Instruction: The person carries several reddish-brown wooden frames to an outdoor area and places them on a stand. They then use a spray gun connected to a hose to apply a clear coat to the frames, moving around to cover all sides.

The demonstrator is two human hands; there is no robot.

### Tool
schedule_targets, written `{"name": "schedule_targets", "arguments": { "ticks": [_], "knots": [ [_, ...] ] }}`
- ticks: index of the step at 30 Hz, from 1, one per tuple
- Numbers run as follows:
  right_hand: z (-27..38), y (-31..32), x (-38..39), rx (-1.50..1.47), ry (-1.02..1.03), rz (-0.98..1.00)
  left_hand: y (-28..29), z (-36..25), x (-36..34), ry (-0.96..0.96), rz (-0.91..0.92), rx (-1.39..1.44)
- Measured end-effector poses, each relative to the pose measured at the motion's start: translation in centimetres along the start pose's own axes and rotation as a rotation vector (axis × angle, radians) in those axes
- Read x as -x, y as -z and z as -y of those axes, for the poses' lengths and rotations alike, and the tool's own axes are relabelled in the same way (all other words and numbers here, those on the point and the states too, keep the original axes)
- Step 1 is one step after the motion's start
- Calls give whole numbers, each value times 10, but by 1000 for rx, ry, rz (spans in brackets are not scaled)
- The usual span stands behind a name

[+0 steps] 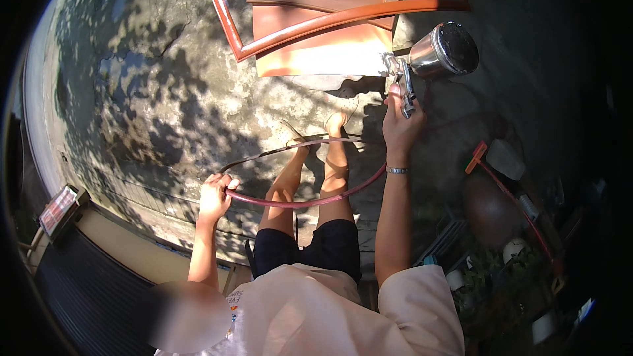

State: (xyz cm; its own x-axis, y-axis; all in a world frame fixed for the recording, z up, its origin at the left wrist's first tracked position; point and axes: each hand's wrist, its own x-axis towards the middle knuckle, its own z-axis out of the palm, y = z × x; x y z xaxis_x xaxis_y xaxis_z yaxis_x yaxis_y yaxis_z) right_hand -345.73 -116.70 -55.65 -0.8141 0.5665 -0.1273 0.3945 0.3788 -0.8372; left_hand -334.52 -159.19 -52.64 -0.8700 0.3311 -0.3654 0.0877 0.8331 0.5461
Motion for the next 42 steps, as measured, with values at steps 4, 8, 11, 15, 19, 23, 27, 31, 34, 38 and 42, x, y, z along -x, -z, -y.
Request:
{"name": "schedule_targets", "arguments": {
  "ticks": [4, 8, 11, 15, 19, 23, 27, 31, 34, 38, 42],
  "knots": [
    [-47, 34, -69, -63, -2, -96, 1, -53, -50, -34, 49, -28],
    [-68, 71, -137, -38, -23, -195, -1, -101, -98, -129, 78, -27],
    [-67, 95, -183, -72, -132, -248, -9, -135, -131, -142, 100, 9],
    [-87, 131, -248, -53, -189, -352, -28, -168, -164, -126, 151, 63],
    [-75, 164, -291, 5, -154, -473, -41, -194, -183, -108, 164, 90],
    [-30, 183, -302, 156, -181, -447, -48, -196, -186, -95, 214, 84],
    [7, 174, -273, 255, -241, -174, -52, -168, -175, -90, 343, 125],
    [44, 129, -210, 145, -242, 50, -45, -116, -151, -145, 387, 147],
    [71, 89, -161, 182, -209, 166, -30, -75, -133, -149, 368, 249],
    [94, 29, -98, 85, -108, 265, -6, -13, -105, -78, 475, 296],
    [161, -42, -37, 196, -221, 364, 20, 51, -72, -111, 444, 271]
  ]
}}
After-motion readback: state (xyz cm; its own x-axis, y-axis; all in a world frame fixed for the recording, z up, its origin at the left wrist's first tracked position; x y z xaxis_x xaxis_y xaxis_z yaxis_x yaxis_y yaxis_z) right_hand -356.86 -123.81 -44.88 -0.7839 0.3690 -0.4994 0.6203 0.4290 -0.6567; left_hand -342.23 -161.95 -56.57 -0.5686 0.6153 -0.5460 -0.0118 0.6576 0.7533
